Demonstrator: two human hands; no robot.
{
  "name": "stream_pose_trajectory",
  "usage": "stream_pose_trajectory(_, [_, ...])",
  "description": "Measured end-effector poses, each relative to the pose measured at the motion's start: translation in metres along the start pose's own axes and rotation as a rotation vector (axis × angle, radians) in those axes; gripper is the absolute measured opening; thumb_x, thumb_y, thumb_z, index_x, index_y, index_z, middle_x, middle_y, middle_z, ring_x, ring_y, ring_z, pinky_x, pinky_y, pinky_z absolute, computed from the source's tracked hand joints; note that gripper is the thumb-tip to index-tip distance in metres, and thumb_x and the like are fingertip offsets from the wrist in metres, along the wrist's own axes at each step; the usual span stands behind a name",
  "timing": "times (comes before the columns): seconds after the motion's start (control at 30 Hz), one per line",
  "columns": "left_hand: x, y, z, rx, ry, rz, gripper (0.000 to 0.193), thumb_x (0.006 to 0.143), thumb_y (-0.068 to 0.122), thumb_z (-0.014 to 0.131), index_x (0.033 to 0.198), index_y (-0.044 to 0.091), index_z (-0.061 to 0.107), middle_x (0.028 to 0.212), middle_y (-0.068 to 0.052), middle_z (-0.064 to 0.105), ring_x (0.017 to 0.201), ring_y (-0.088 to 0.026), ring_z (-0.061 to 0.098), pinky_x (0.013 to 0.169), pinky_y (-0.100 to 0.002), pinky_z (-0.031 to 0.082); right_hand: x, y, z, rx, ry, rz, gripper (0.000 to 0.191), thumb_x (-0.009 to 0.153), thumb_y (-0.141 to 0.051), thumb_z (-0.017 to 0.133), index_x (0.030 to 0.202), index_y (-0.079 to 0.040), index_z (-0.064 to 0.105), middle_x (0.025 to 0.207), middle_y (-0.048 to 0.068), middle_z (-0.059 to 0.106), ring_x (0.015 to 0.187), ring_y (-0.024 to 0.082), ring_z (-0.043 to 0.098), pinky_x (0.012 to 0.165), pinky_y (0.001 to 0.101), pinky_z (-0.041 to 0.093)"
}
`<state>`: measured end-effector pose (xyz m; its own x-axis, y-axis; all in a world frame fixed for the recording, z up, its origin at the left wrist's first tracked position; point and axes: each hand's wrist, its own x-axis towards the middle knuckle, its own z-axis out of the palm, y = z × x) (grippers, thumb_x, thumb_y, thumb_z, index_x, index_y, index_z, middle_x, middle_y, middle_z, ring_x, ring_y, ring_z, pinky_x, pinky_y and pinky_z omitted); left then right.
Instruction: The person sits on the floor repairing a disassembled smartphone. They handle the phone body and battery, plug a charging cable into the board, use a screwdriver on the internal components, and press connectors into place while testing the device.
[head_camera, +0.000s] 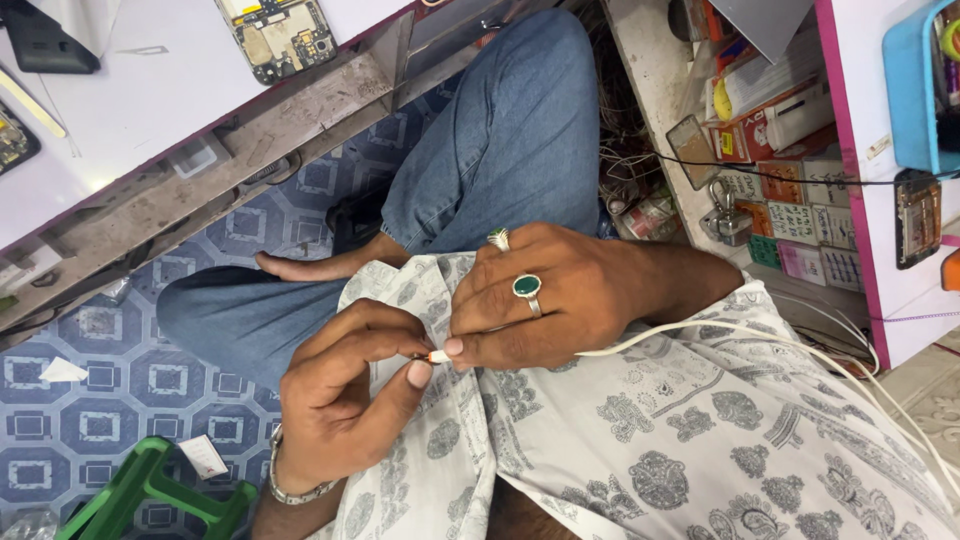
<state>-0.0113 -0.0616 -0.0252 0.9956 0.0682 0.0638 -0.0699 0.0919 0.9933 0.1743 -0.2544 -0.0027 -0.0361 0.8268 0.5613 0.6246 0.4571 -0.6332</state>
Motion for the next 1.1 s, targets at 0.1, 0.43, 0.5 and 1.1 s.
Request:
stream_pose_trajectory(0.1, [0.001, -0.002, 0.001, 0.036, -0.003, 0.005, 0.013, 0.090, -0.005, 0.071, 0.102, -0.003, 0.068, 0.099, -0.012, 0.069, 0.088, -0.017, 0.068, 0.077, -0.028, 0.054, 0.000, 0.000, 0.001, -0.007, 0.003, -0.003, 0.018, 0.102, -0.008, 0.075, 0.114, 0.004, 0.070, 0.110, 0.014, 0.071, 0.100, 0.024, 0.073, 0.069, 0.0342, 0.058])
stream_pose_trajectory(0.43, [0.001, -0.004, 0.003, 0.182, -0.060, 0.014, 0.009, 0.092, -0.002, 0.067, 0.100, -0.001, 0.064, 0.097, -0.010, 0.065, 0.085, -0.016, 0.066, 0.076, -0.027, 0.052, -0.005, -0.003, 0.003, -0.039, -0.021, -0.010, 0.019, 0.098, -0.007, 0.076, 0.111, 0.006, 0.072, 0.105, 0.013, 0.073, 0.091, 0.022, 0.073, 0.062, 0.0316, 0.055])
stream_pose_trajectory(0.5, [0.002, -0.006, 0.004, 0.162, -0.055, 0.007, 0.009, 0.092, -0.002, 0.067, 0.100, -0.001, 0.064, 0.096, -0.010, 0.066, 0.083, -0.015, 0.066, 0.074, -0.027, 0.052, -0.006, -0.003, 0.003, -0.040, -0.010, -0.016, 0.019, 0.097, -0.006, 0.077, 0.111, 0.006, 0.072, 0.103, 0.014, 0.072, 0.090, 0.022, 0.073, 0.060, 0.0310, 0.054])
stream_pose_trajectory(1.1, [-0.034, -0.014, -0.036, -0.013, 0.393, -0.077, 0.004, 0.108, -0.002, 0.060, 0.107, -0.006, 0.060, 0.107, -0.015, 0.063, 0.096, -0.019, 0.065, 0.088, -0.030, 0.056, -0.090, -0.017, -0.038, 0.319, 0.420, 0.041, 0.008, 0.087, 0.003, 0.076, 0.092, 0.007, 0.073, 0.087, 0.016, 0.073, 0.059, 0.015, 0.075, 0.046, 0.0253, 0.053])
